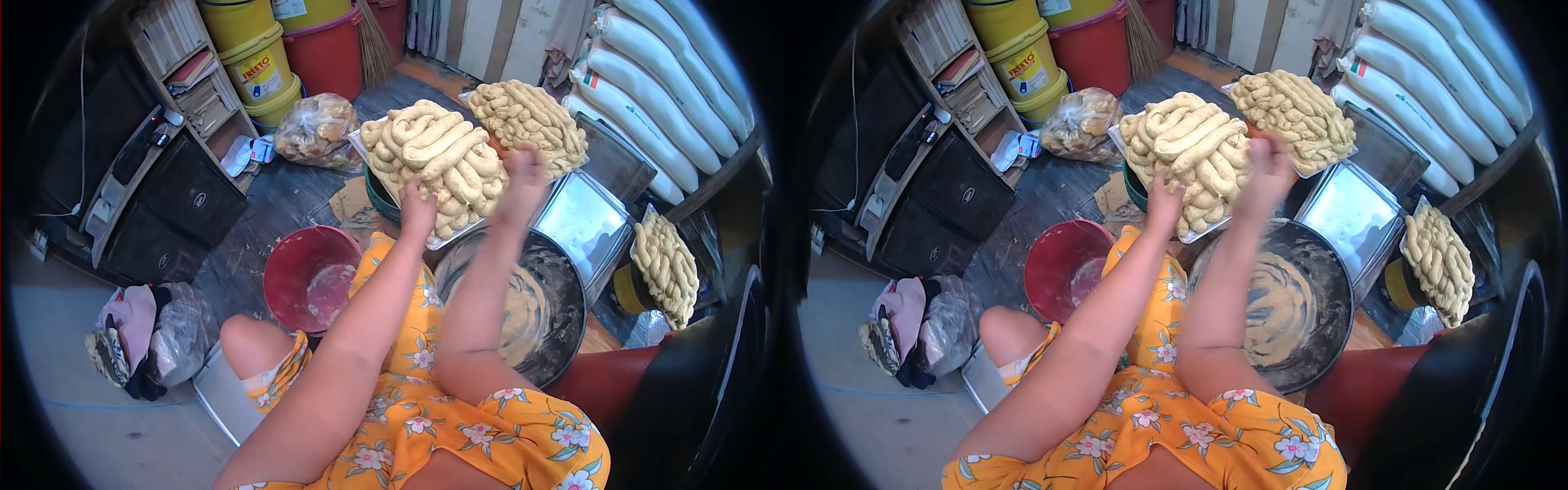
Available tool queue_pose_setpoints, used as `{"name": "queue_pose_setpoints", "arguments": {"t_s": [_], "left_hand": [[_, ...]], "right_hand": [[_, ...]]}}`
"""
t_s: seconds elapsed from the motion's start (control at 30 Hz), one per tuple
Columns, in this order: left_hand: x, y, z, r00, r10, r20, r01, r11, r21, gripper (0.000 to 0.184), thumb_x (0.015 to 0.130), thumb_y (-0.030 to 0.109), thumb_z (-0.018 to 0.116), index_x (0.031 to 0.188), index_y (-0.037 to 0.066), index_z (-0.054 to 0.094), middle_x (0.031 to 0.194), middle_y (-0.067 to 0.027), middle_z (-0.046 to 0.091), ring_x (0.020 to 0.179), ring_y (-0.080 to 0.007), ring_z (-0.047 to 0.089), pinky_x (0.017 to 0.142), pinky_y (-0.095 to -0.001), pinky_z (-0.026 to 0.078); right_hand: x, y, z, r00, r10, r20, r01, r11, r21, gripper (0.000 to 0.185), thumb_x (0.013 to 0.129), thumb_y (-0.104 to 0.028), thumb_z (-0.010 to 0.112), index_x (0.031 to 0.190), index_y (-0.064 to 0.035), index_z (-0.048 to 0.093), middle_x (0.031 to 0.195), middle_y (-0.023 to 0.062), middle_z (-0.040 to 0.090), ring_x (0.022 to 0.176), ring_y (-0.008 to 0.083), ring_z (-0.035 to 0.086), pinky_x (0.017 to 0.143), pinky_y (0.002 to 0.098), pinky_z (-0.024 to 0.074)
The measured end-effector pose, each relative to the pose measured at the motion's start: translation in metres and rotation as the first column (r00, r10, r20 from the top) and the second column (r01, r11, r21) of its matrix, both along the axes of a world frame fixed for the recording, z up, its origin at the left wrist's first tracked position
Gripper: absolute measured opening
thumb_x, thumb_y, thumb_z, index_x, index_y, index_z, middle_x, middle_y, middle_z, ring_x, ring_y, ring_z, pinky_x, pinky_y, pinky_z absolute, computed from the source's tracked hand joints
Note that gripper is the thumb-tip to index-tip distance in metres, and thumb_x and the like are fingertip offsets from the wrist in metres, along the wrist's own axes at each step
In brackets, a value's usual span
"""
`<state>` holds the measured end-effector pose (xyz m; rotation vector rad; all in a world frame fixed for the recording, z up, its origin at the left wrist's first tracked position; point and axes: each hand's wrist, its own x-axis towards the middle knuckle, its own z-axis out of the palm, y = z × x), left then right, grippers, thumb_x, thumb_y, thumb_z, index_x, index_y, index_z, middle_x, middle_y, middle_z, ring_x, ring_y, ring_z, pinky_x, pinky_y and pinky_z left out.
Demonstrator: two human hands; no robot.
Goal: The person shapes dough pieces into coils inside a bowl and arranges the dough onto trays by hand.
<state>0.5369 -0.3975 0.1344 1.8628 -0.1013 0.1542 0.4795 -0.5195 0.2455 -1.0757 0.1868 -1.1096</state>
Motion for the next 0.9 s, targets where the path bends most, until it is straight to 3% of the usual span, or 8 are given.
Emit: {"name": "queue_pose_setpoints", "arguments": {"t_s": [0.07,0.13,0.2,0.27,0.5,0.6,0.8,0.9], "left_hand": [[-0.004,0.005,0.001,1.000,0.001,0.018,-0.002,1.000,0.015,0.056,0.077,0.011,0.064,0.127,0.000,0.043,0.120,-0.0232,0.047,0.114,-0.0354,0.047,0.098,-0.0377,0.037],[-0.007,0.009,0.002,1.000,0.018,0.015,-0.018,1.000,0.024,0.053,0.076,0.011,0.066,0.124,0.000,0.047,0.117,-0.0219,0.050,0.110,-0.0328,0.050,0.094,-0.0376,0.040],[-0.006,0.014,-0.003,0.995,0.020,0.094,-0.026,0.997,0.066,0.051,0.076,0.011,0.066,0.122,0.000,0.048,0.115,-0.0222,0.050,0.107,-0.0332,0.051,0.093,-0.0376,0.040],[-0.015,0.019,0.002,0.974,0.004,0.226,-0.024,0.996,0.085,0.045,0.078,0.009,0.062,0.120,0.002,0.050,0.112,-0.0203,0.051,0.099,-0.0310,0.055,0.088,-0.0362,0.044],[-0.072,0.005,0.025,0.852,-0.427,0.302,0.336,0.890,0.309,0.042,0.080,0.007,0.056,0.121,0.008,0.050,0.113,-0.0143,0.049,0.088,-0.0268,0.057,0.078,-0.0340,0.048],[-0.074,0.004,0.022,0.877,-0.420,0.234,0.347,0.889,0.298,0.044,0.079,0.008,0.058,0.123,0.008,0.049,0.114,-0.0136,0.048,0.085,-0.0263,0.058,0.078,-0.0351,0.048],[-0.071,0.018,0.020,0.913,-0.385,0.134,0.327,0.887,0.326,0.046,0.079,0.009,0.060,0.123,0.007,0.048,0.113,-0.0136,0.049,0.080,-0.0262,0.059,0.078,-0.0350,0.048],[-0.069,0.025,0.019,0.918,-0.380,0.113,0.320,0.878,0.357,0.046,0.078,0.010,0.061,0.123,0.007,0.048,0.113,-0.0136,0.050,0.080,-0.0260,0.059,0.078,-0.0350,0.048]], "right_hand": [[-0.060,-0.040,0.041,0.840,0.209,0.501,-0.236,0.972,-0.010,0.037,0.084,-0.021,0.063,0.114,-0.0030,0.050,0.109,0.0091,0.056,0.093,0.0166,0.055,0.082,0.0307,0.0448],[-0.138,-0.059,0.076,0.445,0.304,0.842,-0.393,0.912,-0.121,0.043,0.080,-0.028,0.067,0.114,-0.0056,0.052,0.117,0.0079,0.056,0.094,0.0163,0.053,0.084,0.0304,0.0400],[-0.199,-0.071,0.099,0.419,0.299,0.857,-0.211,0.950,-0.228,0.036,0.078,-0.027,0.068,0.106,-0.0079,0.059,0.105,0.0024,0.061,0.088,0.0154,0.054,0.083,0.0325,0.0386],[-0.241,-0.080,0.108,0.440,0.119,0.890,0.024,0.989,-0.144,0.035,0.075,-0.022,0.069,0.103,-0.0039,0.057,0.099,0.0049,0.058,0.085,0.0174,0.052,0.078,0.0328,0.0388],[-0.300,-0.078,0.133,0.432,0.270,0.860,-0.362,0.926,-0.109,0.045,0.067,0.001,0.061,0.105,0.0024,0.036,0.103,0.0147,0.039,0.082,0.0213,0.050,0.076,0.0351,0.0410],[-0.308,-0.086,0.139,0.198,0.256,0.946,-0.492,0.861,-0.130,0.050,0.062,0.009,0.055,0.105,0.0037,0.032,0.101,0.0146,0.037,0.078,0.0224,0.051,0.072,0.0343,0.0447],[-0.309,-0.091,0.148,0.005,0.314,0.949,-0.641,0.730,-0.238,0.046,0.056,0.011,0.051,0.098,0.0018,0.033,0.096,0.0129,0.036,0.074,0.0225,0.053,0.071,0.0338,0.0464],[-0.304,-0.097,0.140,0.155,0.370,0.916,-0.502,0.828,-0.249,0.043,0.057,0.011,0.051,0.096,0.0013,0.034,0.096,0.0129,0.037,0.074,0.0220,0.053,0.072,0.0341,0.0459]]}}
